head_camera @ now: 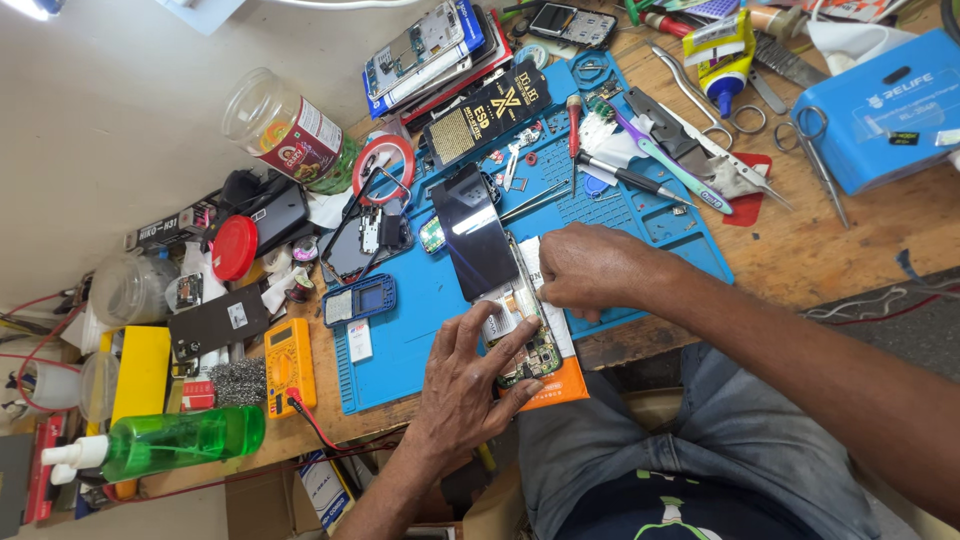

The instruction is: The person disassembles a smartphone, removes the screen, and uses a metal spudger to carefully pry and separate the display ribbon cable from the motherboard. They then wipe the connector area with a cloth and reattach the cable.

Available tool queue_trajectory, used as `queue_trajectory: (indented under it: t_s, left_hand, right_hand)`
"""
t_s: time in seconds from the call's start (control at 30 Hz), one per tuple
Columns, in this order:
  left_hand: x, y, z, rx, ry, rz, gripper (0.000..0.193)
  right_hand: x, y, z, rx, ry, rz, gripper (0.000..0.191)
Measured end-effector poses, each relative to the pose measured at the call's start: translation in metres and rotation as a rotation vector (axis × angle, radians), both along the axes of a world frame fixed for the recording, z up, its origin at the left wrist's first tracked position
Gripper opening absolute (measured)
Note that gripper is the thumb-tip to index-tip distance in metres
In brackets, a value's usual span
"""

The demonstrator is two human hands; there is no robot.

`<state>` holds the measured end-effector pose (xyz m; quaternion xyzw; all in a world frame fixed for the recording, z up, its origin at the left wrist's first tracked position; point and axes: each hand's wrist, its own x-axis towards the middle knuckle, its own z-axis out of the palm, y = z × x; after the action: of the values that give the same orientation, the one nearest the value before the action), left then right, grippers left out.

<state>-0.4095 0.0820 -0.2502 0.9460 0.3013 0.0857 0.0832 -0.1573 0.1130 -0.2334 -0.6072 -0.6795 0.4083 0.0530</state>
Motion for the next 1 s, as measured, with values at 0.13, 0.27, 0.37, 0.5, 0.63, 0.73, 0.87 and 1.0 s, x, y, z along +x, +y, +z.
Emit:
queue_trajectory:
  t_s: [0.13,0.27,0.37,0.5,0.63,0.73,0.87,1.0]
  left_hand:
    - [0.0,0.0,0.0,0.013,-0.013,-0.016,0.061]
    - [0.001,0.001,-0.003,-0.002,-0.001,-0.013,0.063]
    - [0.002,0.001,-0.004,-0.004,-0.014,-0.025,0.063]
    - [0.003,-0.002,-0.002,0.047,-0.046,-0.046,0.062]
    - [0.002,-0.004,0.0,0.04,-0.051,-0.049,0.063]
    - [-0.002,-0.006,-0.001,0.069,-0.111,-0.066,0.064]
    - [-0.014,-0.006,-0.001,-0.025,-0.38,0.022,0.066]
    - [-0.023,0.01,0.001,-0.25,-0.692,0.267,0.048]
  right_hand:
    - [-0.001,-0.001,0.002,-0.01,-0.019,-0.004,0.025]
    - [-0.001,0.0,0.0,-0.035,0.003,-0.001,0.022]
    - [0.0,0.003,-0.003,-0.075,0.058,-0.001,0.021]
    - [0.001,0.007,-0.007,-0.128,0.113,-0.019,0.02]
    - [0.003,0.004,-0.011,-0.142,0.152,-0.03,0.026]
    - [0.01,-0.002,-0.014,-0.152,0.211,-0.095,0.026]
    - [0.02,-0.021,-0.02,0.044,0.242,-0.199,0.031]
    - [0.009,-0.043,-0.022,0.607,0.207,-0.22,0.024]
